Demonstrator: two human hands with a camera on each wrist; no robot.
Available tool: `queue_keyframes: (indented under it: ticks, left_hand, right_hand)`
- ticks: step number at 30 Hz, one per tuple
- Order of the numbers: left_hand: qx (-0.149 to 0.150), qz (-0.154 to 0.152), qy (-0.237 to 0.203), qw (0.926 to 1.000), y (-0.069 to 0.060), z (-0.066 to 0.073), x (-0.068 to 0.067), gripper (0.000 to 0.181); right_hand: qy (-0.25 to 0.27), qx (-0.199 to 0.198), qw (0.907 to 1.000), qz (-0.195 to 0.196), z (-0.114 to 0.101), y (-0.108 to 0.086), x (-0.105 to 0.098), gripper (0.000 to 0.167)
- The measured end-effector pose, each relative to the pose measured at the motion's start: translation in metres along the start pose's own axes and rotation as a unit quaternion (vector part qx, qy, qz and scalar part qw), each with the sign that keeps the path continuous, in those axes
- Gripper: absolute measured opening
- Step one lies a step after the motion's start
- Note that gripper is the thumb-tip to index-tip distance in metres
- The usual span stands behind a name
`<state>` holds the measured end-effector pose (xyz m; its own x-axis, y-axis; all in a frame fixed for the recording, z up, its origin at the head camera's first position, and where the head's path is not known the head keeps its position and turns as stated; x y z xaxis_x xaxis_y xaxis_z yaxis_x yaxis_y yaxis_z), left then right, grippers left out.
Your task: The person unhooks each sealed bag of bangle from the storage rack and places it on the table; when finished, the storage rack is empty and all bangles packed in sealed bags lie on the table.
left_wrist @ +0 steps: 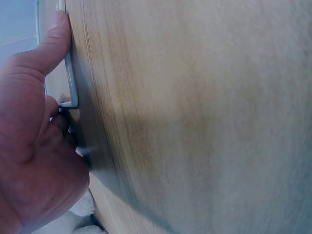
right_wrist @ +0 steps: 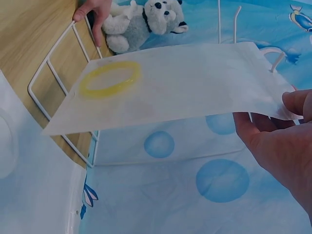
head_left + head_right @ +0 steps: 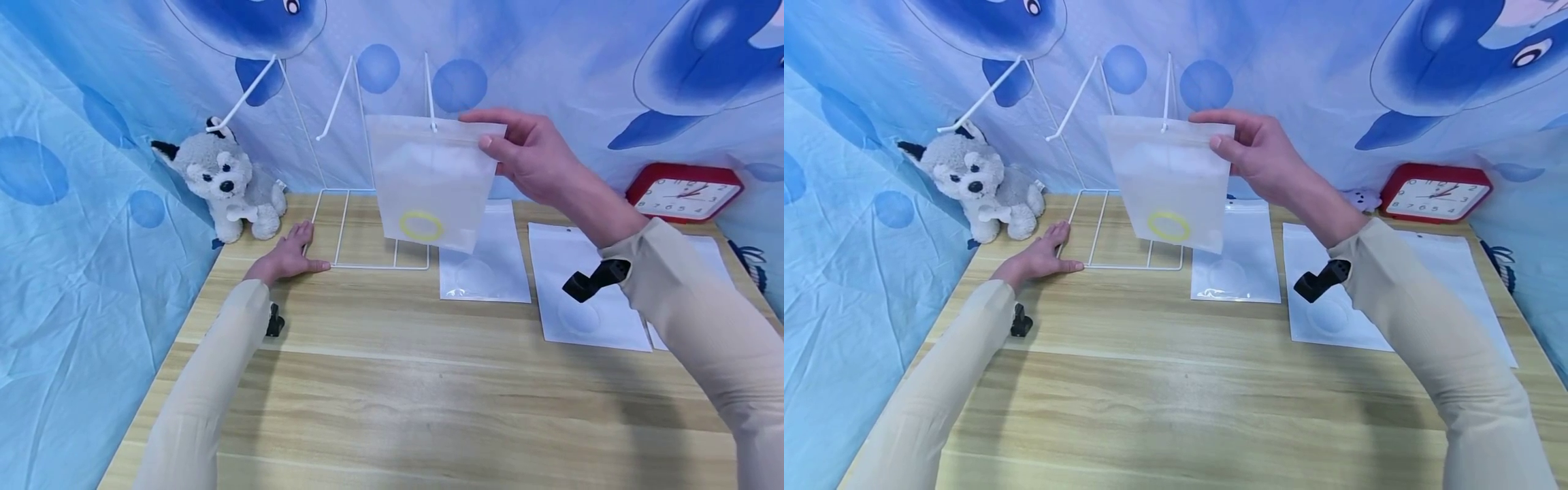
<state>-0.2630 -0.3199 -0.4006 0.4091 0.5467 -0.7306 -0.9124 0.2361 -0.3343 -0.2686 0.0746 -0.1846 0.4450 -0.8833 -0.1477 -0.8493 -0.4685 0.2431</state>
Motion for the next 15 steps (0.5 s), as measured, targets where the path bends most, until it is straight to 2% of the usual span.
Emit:
queue_keyframes:
  ticks: [10, 15]
  left_hand:
    - [-0.006, 0.001, -0.005, 1.0, -0.001, 0.001, -0.002, 0.108]
    - [-0.008, -0.002, -0.005, 1.0, 0.0, 0.0, -0.001, 0.109]
  right_hand:
    - [0.06, 0.025, 0.9979, 0.008, -0.013, -0.012, 0.005, 0.028]
    - [0.063, 0.03, 0.9975, 0.008, -0.02, -0.02, 0.007, 0.029]
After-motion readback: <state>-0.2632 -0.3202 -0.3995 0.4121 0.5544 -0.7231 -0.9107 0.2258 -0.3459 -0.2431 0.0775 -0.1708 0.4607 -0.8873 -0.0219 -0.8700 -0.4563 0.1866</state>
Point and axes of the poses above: each hand's wrist, its own y-axis towards the middle knuckle, its own x-axis out of the palm, z = x × y, the point moved 6 cm from there along y, towards the middle knuckle, and after that the axes turned 12 degrees about -y, right-handed, at the moved point
